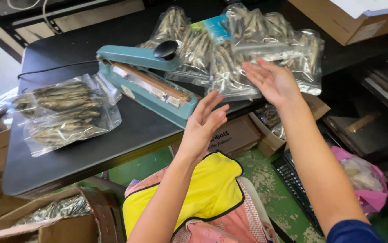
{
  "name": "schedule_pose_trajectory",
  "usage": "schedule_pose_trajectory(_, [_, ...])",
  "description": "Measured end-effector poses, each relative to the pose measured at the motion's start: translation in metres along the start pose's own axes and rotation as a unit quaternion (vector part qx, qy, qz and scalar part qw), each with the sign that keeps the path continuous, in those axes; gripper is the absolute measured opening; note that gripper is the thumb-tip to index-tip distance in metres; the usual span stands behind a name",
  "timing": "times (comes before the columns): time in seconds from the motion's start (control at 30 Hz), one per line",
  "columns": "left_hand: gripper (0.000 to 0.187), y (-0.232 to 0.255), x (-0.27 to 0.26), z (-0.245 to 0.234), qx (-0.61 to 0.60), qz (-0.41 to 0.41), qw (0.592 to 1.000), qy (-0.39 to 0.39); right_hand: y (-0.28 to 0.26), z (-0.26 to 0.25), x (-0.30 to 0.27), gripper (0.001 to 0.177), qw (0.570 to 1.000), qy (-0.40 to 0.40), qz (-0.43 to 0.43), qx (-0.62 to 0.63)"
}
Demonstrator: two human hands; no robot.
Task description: The person takes small dried fish from a cardboard box, places them into plastic bags, and then seals the bags using a heat sealer.
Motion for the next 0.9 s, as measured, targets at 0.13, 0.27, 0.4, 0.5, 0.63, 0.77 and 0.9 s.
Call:
schedule_pose_trajectory(0.13, [0.065,0.011,-0.018,-0.039,0.023,0.010,0.999,0.045,0.060,0.051,-0.039,0.026,0.990,-0.095,0.042,-0.094])
schedule_pose_trajectory(0.27, [0.047,0.030,-0.041,-0.100,0.102,0.083,0.987,0.092,0.163,0.146,-0.080,0.024,0.928,-0.281,0.103,-0.224])
schedule_pose_trajectory(0.4, [0.039,0.087,-0.089,-0.174,0.379,0.163,0.876,0.248,0.243,0.215,-0.074,0.035,0.895,-0.287,0.118,-0.320])
schedule_pose_trajectory(0.5, [0.046,0.130,-0.119,-0.203,0.780,0.183,0.513,0.308,0.299,0.224,-0.029,0.056,0.884,-0.289,0.103,-0.352])
schedule_pose_trajectory(0.63, [0.061,0.152,-0.124,-0.255,0.867,0.067,0.380,0.315,0.326,0.261,-0.026,0.057,0.888,-0.284,0.130,-0.339])
schedule_pose_trajectory(0.77, [0.047,0.148,-0.129,-0.261,0.894,0.097,0.332,0.284,0.332,0.265,-0.032,0.052,0.909,-0.247,0.144,-0.302])
schedule_pose_trajectory(0.9, [0.029,0.134,-0.168,-0.179,0.896,0.190,0.279,0.288,0.334,0.238,-0.038,0.059,0.921,-0.244,0.116,-0.281])
Point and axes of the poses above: each hand's wrist, its own x-axis towards the middle knuckle, its own z-axis out of the palm, y = z × x, the point moved 10 cm from there along x, towards the middle knuckle, and after that the axes turned 2 degrees about -y, right-handed, at the moved point
